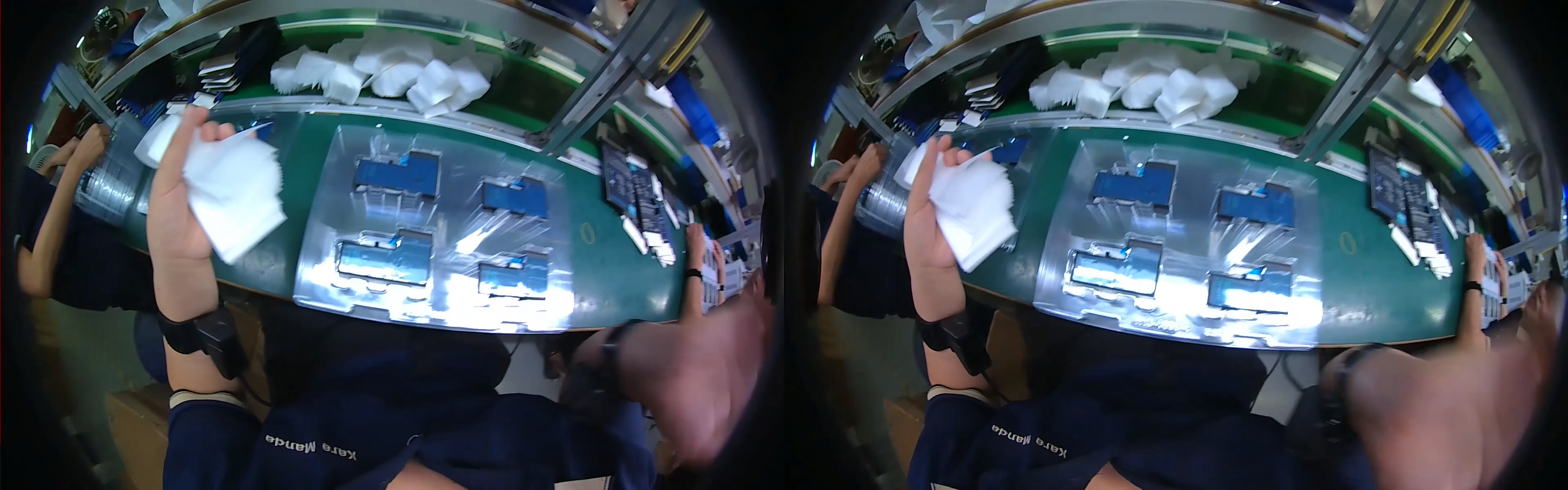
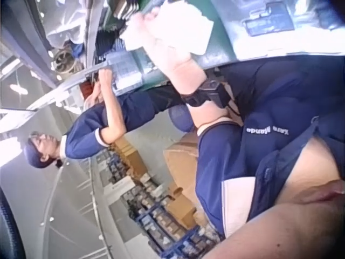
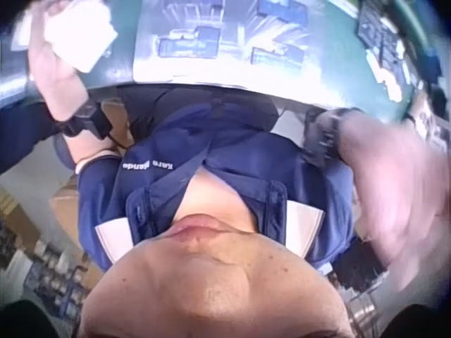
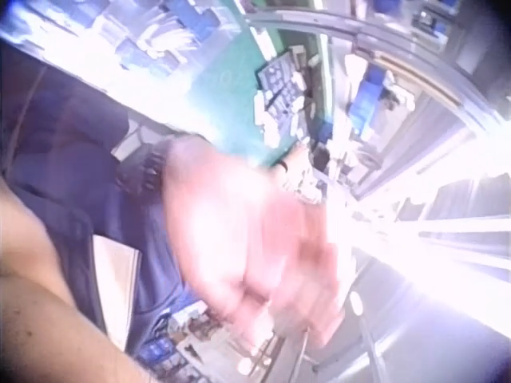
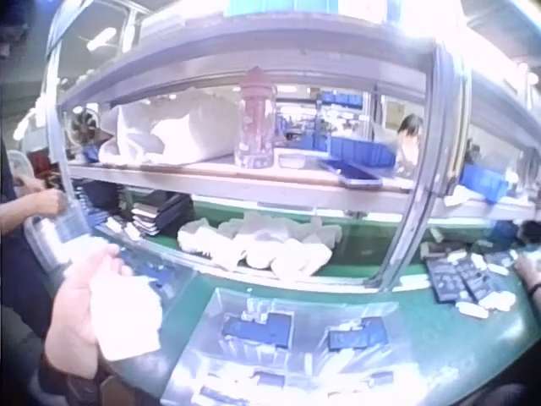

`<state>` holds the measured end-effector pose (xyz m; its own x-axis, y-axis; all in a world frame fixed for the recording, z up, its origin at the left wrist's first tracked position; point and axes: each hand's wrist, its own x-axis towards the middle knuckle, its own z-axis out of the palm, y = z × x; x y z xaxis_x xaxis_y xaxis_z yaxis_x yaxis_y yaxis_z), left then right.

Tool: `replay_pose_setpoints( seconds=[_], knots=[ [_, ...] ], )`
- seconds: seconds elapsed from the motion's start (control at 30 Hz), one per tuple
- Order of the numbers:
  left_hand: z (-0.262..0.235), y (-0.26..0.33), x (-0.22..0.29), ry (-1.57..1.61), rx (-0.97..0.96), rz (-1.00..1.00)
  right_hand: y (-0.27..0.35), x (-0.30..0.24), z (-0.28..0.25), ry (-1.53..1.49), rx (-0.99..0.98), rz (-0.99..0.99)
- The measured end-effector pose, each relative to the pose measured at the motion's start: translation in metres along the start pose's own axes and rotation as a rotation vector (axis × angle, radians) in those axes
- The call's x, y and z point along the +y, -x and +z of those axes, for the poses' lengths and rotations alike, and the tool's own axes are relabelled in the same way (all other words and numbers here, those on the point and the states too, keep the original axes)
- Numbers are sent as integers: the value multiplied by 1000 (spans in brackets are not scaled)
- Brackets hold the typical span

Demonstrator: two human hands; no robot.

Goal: Inspecting and cleaning blue industrial parts using a stack of white protective sheets on an assembly line.

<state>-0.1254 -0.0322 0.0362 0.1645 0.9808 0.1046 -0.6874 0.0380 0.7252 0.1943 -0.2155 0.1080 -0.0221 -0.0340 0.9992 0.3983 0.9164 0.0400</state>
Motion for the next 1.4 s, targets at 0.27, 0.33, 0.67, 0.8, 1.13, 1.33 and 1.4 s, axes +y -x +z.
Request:
replay_pose_setpoints(
  seconds=[0.27,0.33,0.67,0.8,1.13,1.33,1.4],
  knots=[
    [96,17,-62,-554,-284,415,62,46,102,-861,93,1979],
    [104,15,-66,-589,-392,462,63,54,113,-1064,101,1808],
    [95,-13,-82,-622,-293,391,73,86,118,-1254,301,1618],
    [91,-29,-92,-537,-316,356,75,104,107,-1108,110,1654],
    [70,-50,-113,-169,-75,113,109,125,144,-891,255,1675],
    [65,-47,-118,-131,-139,140,103,114,139,-647,126,1566],
    [66,-47,-115,-119,-120,171,97,114,135,-645,236,1667]
  ],
)
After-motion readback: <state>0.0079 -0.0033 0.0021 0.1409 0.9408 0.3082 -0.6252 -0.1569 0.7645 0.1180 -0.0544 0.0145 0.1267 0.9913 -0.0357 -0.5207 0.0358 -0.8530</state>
